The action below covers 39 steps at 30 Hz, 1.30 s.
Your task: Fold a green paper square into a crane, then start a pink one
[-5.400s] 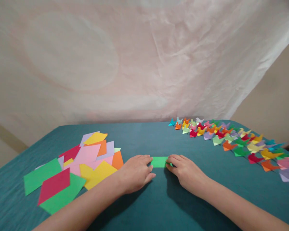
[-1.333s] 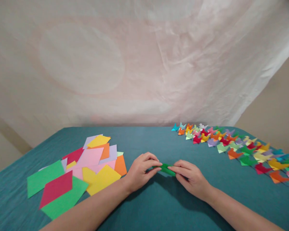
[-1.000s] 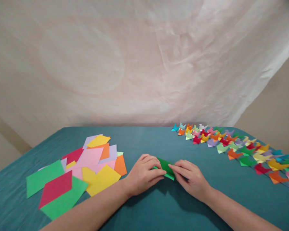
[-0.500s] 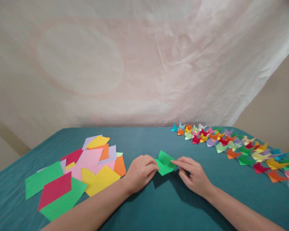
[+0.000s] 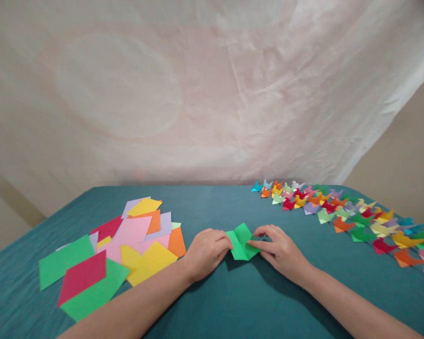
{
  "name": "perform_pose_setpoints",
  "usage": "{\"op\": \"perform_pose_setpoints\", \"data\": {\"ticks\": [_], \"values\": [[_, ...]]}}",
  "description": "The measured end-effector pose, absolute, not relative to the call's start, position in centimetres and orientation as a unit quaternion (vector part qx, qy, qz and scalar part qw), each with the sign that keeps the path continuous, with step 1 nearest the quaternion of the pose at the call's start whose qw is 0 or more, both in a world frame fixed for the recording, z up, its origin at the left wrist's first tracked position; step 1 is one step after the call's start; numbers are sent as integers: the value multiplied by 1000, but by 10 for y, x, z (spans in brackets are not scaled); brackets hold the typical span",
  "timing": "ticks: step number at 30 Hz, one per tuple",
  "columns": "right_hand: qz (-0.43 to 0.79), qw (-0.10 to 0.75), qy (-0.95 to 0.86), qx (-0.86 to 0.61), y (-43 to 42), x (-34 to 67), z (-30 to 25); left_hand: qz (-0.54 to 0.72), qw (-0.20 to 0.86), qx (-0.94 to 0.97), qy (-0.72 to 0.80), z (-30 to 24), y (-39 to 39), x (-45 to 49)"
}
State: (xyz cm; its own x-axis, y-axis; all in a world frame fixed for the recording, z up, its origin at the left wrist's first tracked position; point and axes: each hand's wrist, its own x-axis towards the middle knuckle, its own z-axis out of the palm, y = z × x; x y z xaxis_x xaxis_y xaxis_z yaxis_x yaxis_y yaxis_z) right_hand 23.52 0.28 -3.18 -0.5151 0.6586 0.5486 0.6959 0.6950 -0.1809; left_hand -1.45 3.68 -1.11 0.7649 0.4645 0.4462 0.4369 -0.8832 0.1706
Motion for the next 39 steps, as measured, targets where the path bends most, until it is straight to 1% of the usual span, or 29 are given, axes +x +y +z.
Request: {"op": "perform_pose_setpoints", "data": {"ticks": [5,12,16,21,25,31,33,36,38,39], "values": [[-20,296,-876,-379,-2,232,-24,212,39,942,258,-8,35,-15],[16,301,-886,-352,-6,227,-17,196,43,953,227,-10,34,-15],[54,294,-890,-343,-9,225,-13,200,45,953,225,-12,34,-15],[111,300,-879,-353,-10,225,-11,204,83,947,236,-7,33,-13],[153,317,-853,-386,-8,227,-14,217,118,933,261,-5,34,-13],[204,367,-793,-442,-4,226,-17,237,161,910,302,-7,36,-12],[208,372,-784,-451,-3,225,-17,251,156,902,314,-6,36,-11],[215,366,-780,-459,-1,223,-18,285,104,901,310,-1,30,-10],[219,366,-779,-460,-1,223,-19,270,57,923,268,3,23,-8],[222,367,-777,-460,-1,223,-20,240,42,939,245,5,19,-7]]}}
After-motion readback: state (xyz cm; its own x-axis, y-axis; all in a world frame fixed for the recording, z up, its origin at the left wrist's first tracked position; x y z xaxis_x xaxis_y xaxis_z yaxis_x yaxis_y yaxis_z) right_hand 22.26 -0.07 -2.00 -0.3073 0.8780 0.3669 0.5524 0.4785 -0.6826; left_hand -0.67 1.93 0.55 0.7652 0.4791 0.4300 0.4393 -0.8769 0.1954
